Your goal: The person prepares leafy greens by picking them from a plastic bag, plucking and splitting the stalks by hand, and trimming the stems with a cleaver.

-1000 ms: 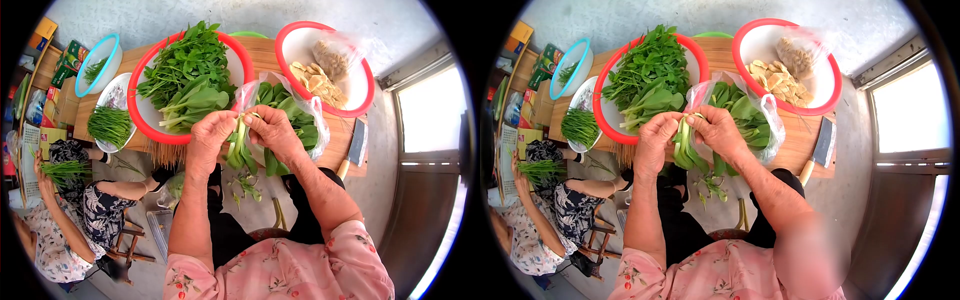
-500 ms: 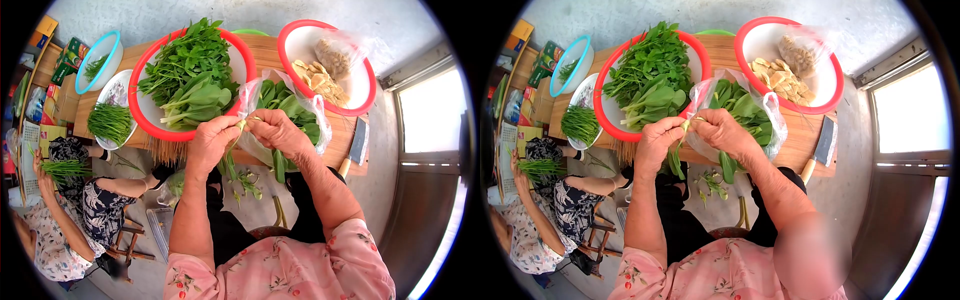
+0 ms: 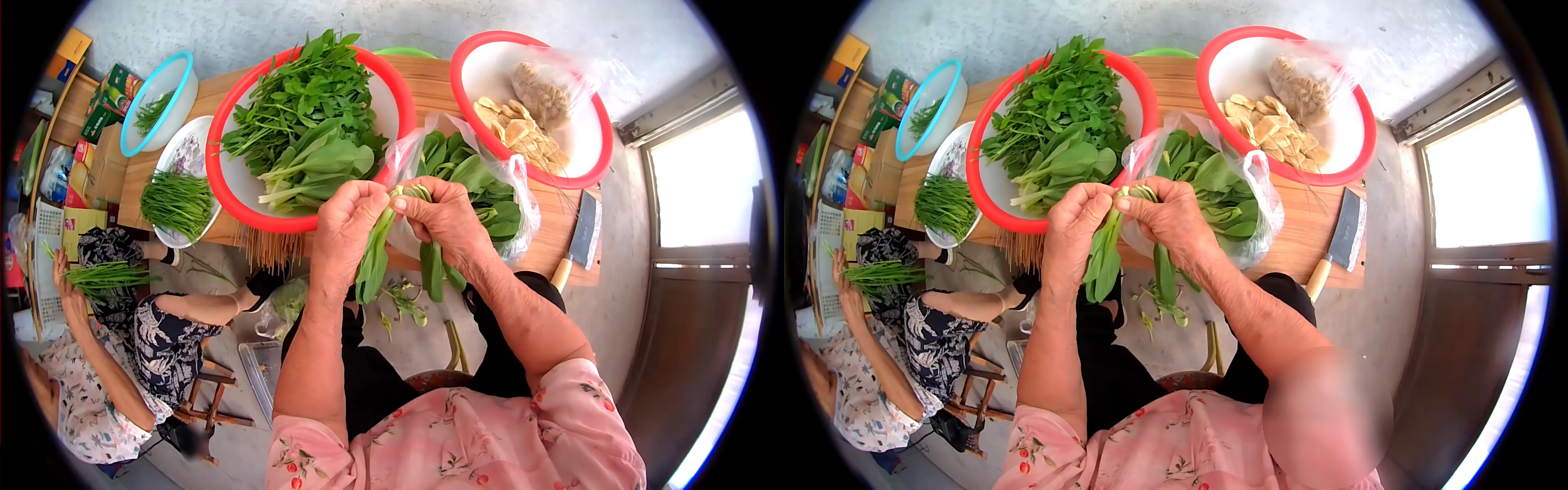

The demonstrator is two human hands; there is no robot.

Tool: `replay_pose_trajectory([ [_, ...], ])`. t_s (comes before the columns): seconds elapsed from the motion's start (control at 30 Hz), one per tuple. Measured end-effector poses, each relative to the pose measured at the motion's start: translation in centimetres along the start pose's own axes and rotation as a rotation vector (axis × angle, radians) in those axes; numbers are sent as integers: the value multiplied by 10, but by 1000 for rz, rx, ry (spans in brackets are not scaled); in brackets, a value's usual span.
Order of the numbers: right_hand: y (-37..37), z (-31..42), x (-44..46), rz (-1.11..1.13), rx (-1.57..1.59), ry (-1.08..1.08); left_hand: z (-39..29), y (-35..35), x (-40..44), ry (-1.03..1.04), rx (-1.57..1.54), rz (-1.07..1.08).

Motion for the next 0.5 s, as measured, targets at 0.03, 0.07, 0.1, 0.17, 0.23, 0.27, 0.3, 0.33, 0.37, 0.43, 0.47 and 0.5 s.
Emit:
replay_pose_trajectory([
  [0.03,-1,-1,1,-36,-6,-11,-1,1,1,48,161,17],
  [0.07,-1,-2,2,-70,-13,-21,-2,1,0,96,321,33],
  [0.1,1,-1,1,-71,-13,-21,-1,1,1,96,321,34],
  [0.17,5,2,-1,-123,-81,-53,2,2,2,136,389,43],
  [0.23,4,3,-2,-89,-155,-92,-1,4,-1,94,414,-9],
  [0.27,3,3,-2,-56,-229,-131,-2,4,-1,53,440,-61],
  [0.3,2,5,-3,-56,-229,-131,0,3,-1,53,440,-61],
  [0.33,1,9,-4,-16,-435,-212,2,0,0,119,549,-84],
  [0.37,1,11,-5,25,-641,-293,2,-1,1,186,658,-106],
  [0.43,-2,3,0,24,-712,-398,0,-2,-1,291,833,-80],
  [0.47,-3,0,1,23,-784,-504,-2,-2,-2,398,1006,-52],
  [0.5,-2,4,0,23,-783,-503,-4,-5,-2,397,1007,-51],
])
Point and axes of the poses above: each hand's wrist, its own x-axis towards the middle knuckle, its own y-axis out of the palm, z = x × y, the point moved 1 cm from there along x, towards the middle knuckle, and after that the axes turned 2 degrees about x, right-handed, at the moved point
